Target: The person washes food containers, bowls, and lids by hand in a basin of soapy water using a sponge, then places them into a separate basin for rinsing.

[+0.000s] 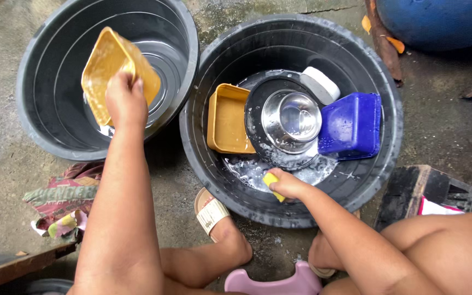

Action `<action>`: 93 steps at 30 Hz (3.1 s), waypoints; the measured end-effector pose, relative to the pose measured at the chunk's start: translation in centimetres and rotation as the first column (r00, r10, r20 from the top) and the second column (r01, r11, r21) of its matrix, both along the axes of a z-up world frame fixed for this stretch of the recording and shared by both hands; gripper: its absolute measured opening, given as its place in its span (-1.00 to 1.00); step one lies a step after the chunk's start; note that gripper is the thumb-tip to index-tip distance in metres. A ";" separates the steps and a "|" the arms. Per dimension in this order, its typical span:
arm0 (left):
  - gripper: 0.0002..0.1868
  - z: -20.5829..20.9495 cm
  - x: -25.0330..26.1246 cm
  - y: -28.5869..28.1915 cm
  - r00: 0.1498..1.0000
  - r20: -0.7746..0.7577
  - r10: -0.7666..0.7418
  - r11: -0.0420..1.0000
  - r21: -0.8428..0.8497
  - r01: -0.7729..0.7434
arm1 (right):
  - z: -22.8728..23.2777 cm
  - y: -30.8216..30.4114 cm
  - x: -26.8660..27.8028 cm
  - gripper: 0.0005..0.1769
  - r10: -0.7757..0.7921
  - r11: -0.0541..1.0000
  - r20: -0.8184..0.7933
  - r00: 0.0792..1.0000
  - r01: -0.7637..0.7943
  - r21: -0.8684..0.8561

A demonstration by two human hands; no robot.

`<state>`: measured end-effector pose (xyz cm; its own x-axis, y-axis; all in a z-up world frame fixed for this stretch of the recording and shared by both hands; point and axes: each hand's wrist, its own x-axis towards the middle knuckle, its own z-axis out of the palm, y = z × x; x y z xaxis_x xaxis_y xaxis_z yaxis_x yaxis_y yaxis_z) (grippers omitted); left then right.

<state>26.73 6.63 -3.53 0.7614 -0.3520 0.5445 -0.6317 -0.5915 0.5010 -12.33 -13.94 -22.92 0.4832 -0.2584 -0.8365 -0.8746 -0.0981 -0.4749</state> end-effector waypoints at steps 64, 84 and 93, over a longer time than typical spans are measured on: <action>-0.30 -1.8 -29.5 -8.0 0.341 -0.708 -0.618 0.786 -0.555 0.272 | 19.3 -1.2 1.3 -0.76 0.496 0.530 0.523 0.693 0.236 -0.815; -0.32 -1.6 -28.9 -7.8 0.277 -0.745 -0.607 0.772 -0.636 -0.020 | 15.5 2.6 2.4 -0.73 0.057 0.989 0.379 0.924 0.001 -0.150; -0.35 -0.3 -30.1 -8.6 0.299 -0.805 -0.512 0.857 -0.455 0.244 | 16.9 -0.4 1.2 -0.83 0.609 0.475 0.614 0.502 0.390 -0.789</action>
<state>-3.34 -1.93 -3.86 0.6438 -0.7247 -0.2456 0.1292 -0.2134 0.9684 -11.12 -14.32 -6.03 0.7873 -0.3603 0.5003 -0.1107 -0.8809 -0.4603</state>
